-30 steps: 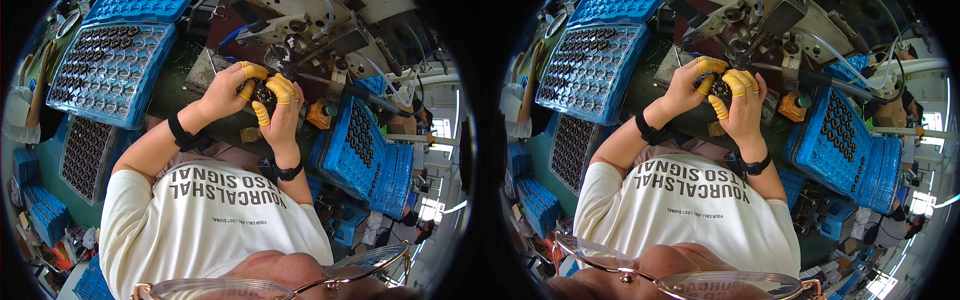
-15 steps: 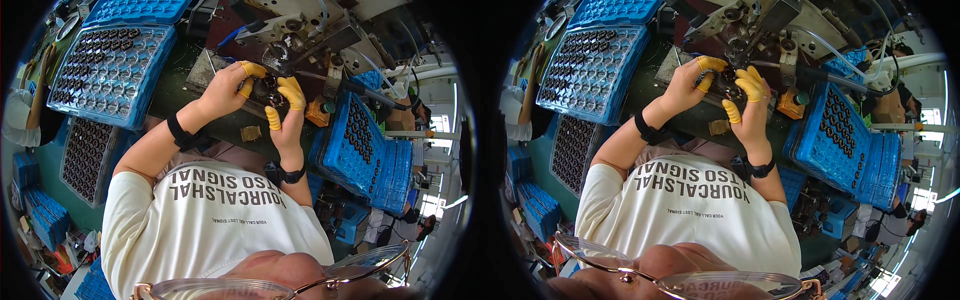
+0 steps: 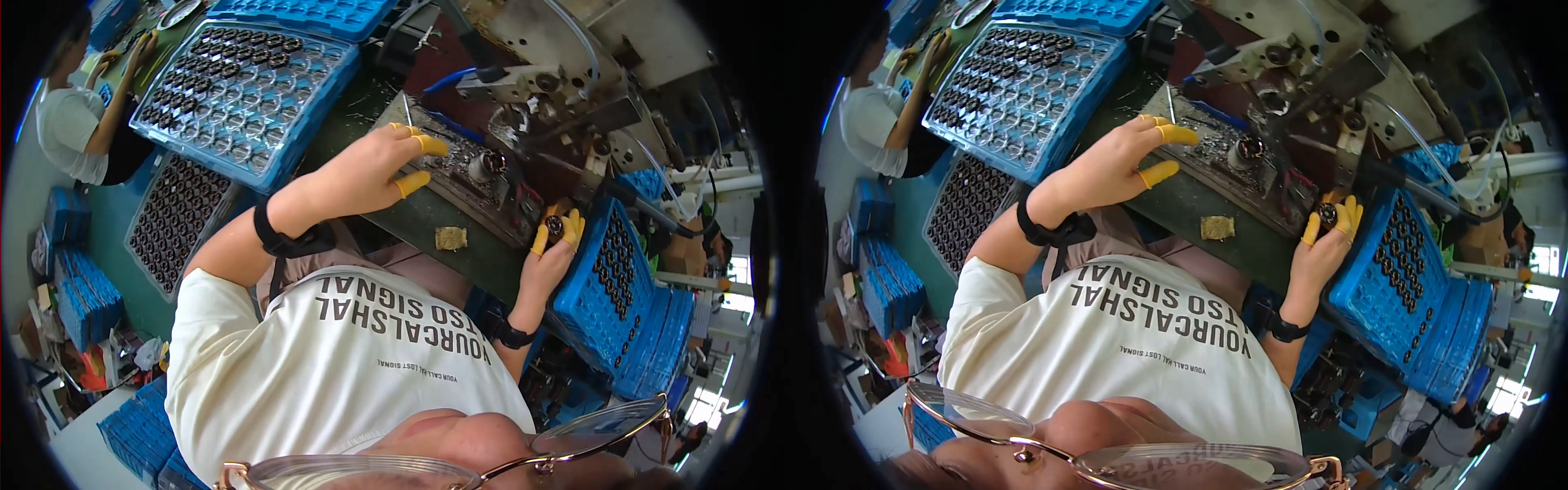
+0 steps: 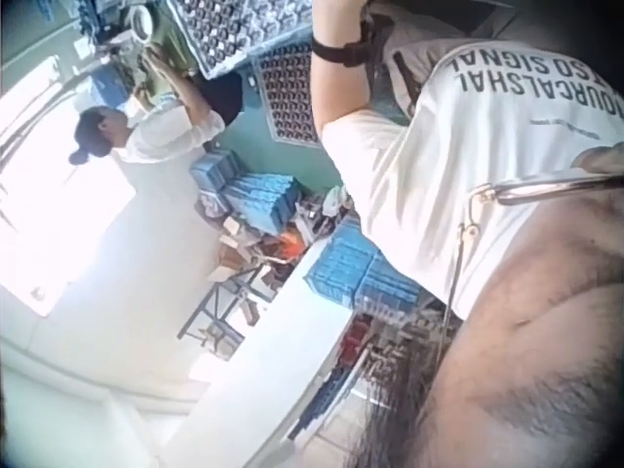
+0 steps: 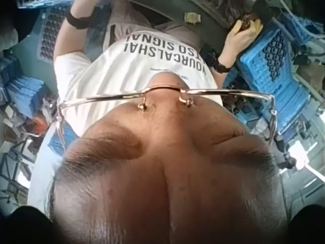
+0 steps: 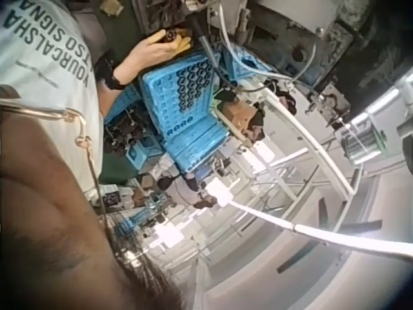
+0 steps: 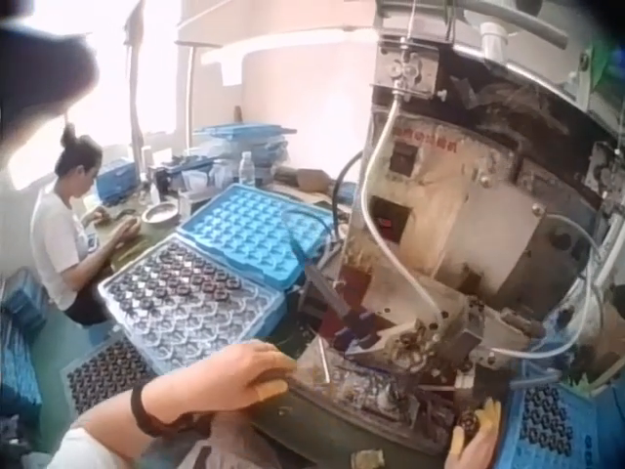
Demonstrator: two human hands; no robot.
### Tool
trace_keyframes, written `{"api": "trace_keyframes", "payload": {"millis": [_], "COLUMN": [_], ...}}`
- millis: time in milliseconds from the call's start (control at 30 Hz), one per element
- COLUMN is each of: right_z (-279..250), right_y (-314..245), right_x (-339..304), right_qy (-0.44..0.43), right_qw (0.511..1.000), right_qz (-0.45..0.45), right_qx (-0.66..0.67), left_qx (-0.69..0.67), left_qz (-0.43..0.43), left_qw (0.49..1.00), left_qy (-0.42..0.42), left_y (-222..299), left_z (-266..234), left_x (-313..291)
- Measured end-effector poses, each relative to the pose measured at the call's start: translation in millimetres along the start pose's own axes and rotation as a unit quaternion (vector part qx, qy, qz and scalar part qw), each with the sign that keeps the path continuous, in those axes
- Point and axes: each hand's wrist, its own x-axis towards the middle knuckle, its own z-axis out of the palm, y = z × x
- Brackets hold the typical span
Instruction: Assembling small electronic or mechanical components using a stationary assembly machine and pliers.
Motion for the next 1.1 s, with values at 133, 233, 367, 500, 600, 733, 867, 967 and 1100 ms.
{"api": "trace_keyframes", "payload": {"millis": [133,233,367,500,600,733,867,967,1100], "right_z": [1,-10,-50,-96,-122,-130,-115,-106,-104], "right_y": [-8,-9,-27,-7,80,244,284,293,290], "right_x": [4,5,14,35,53,43,55,60,63], "right_qy": [-0.004,-0.045,-0.064,-0.077,-0.051,-0.103,-0.163,-0.207,-0.164], "right_qw": [1.000,0.996,0.972,0.974,0.985,0.951,0.929,0.918,0.933], "right_qz": [-0.008,0.044,0.056,0.056,0.138,0.291,0.306,0.325,0.307], "right_qx": [0.004,0.058,0.219,0.205,0.088,-0.028,-0.126,-0.096,-0.093], "left_qx": [0.120,0.236,0.254,0.203,0.291,0.294,0.317,0.284,0.161], "left_qz": [-0.102,-0.208,-0.201,-0.202,-0.192,-0.196,-0.202,-0.208,-0.229], "left_qw": [0.987,0.948,0.946,0.958,0.937,0.935,0.927,0.935,0.957], "left_qy": [-0.023,-0.048,-0.011,0.033,-0.030,-0.025,0.006,0.047,0.083], "left_y": [-38,-111,-184,-250,-224,-241,-236,-197,-149], "left_z": [-75,-134,-173,-178,-173,-170,-178,-172,-160], "left_x": [-18,-21,-31,-58,-38,-22,-25,-16,-37]}}
